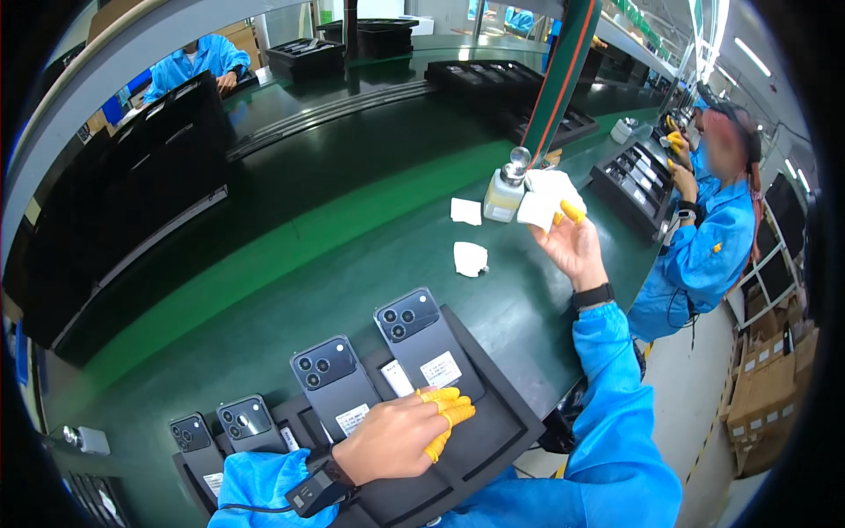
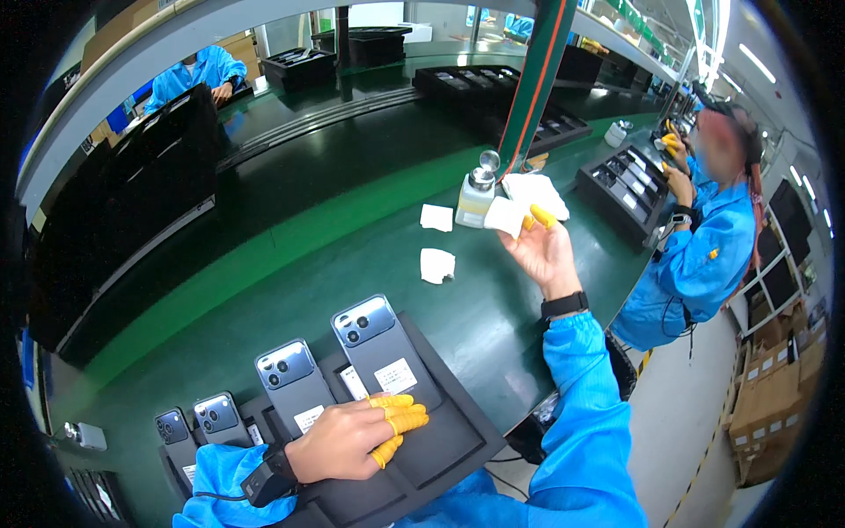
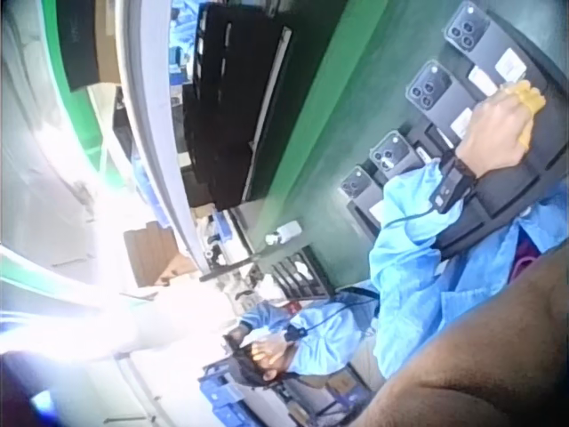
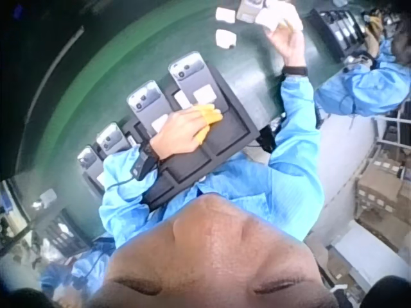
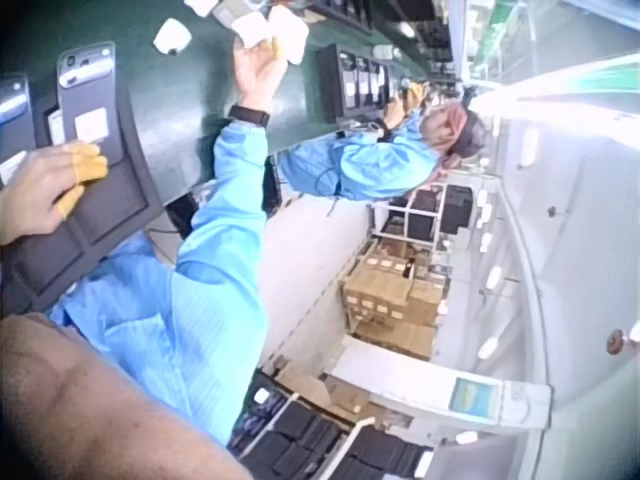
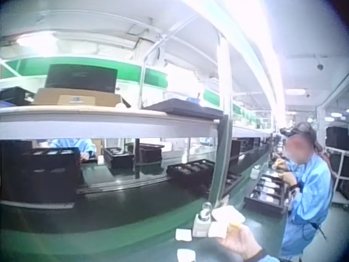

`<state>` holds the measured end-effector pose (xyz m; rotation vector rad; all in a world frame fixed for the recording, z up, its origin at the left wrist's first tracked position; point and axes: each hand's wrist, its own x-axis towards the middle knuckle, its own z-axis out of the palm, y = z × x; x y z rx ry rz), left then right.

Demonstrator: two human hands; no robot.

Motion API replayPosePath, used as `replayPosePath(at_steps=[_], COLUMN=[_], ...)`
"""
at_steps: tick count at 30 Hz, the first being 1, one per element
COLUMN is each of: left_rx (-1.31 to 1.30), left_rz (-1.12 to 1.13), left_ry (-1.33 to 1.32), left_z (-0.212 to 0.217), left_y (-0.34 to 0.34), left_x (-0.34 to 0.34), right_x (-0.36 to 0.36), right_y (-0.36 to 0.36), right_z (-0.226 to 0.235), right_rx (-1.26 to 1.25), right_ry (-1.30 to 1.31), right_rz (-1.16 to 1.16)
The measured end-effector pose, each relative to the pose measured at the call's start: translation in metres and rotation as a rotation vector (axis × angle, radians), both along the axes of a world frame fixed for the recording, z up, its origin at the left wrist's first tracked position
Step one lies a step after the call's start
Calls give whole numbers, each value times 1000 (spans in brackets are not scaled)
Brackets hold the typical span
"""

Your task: The recorder cleans the camera lenses and back of multiple smartphones on a factory assembly line using a cloth and liquid.

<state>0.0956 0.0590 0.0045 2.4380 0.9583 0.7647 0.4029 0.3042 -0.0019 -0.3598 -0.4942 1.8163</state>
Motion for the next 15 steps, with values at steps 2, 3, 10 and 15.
replayPosePath(at_steps=[2, 3, 10, 15], left_rx=[-46, -42, -35, 90], left_rz=[7, 8, 0, 27], left_ry=[14, 8, 13, -159], left_z=[-1, -5, -8, -12], left_y=[-2, -3, -2, 1], left_x=[-2, -3, 0, 5], right_x=[-14, -10, -23, -44], right_y=[-12, -6, 24, 34], right_z=[15, 10, 29, 40], right_rx=[-83, -45, 386, 1041], right_ry=[15, 49, -742, -2011], right_rz=[-37, 26, -383, -1006])
